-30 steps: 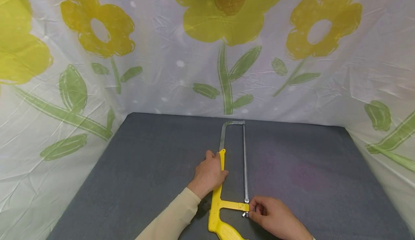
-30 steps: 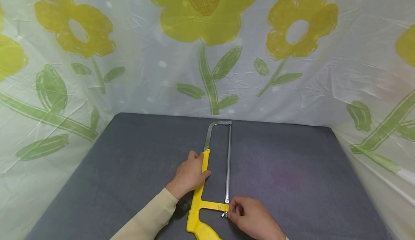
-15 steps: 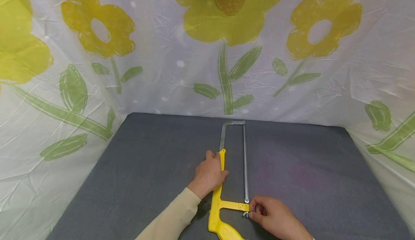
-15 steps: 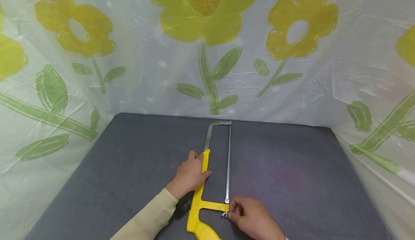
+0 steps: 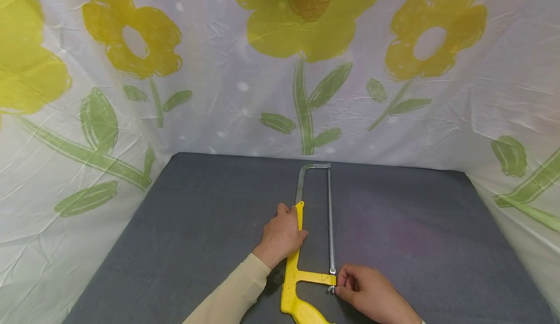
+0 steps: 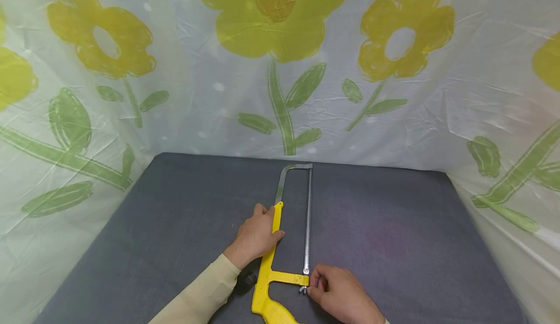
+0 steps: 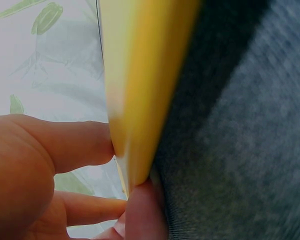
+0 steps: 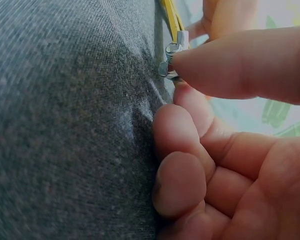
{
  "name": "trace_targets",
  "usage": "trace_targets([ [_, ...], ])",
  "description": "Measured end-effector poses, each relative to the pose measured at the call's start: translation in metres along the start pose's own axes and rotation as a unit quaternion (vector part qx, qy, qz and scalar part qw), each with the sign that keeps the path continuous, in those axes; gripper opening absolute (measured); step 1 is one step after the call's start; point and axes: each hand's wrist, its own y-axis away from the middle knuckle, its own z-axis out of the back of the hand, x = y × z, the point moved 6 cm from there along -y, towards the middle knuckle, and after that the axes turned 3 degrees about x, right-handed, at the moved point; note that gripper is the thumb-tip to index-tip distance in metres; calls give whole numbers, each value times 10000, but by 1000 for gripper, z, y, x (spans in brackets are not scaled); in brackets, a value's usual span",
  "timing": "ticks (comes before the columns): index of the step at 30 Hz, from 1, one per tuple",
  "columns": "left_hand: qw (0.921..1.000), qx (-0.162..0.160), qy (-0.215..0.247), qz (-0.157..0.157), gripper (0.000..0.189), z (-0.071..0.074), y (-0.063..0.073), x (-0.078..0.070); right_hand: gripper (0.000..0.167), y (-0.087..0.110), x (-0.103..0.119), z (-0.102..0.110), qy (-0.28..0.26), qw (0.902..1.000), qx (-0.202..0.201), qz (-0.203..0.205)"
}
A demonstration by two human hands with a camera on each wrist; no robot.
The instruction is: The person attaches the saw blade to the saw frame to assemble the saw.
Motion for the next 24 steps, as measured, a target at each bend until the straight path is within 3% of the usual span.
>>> trace_targets([
  [9, 10000, -20, 41, -15, 75, 0, -1, 1, 21, 2, 2, 0, 89, 9999, 21, 121],
  [16, 10000, 15, 15, 55, 75, -1, -1, 2, 33, 2, 0, 0, 32, 9997, 3, -230],
  [24, 10000, 4, -19, 30, 74, -1, -2, 1, 31, 3, 3, 0, -96, 9999, 3, -111],
])
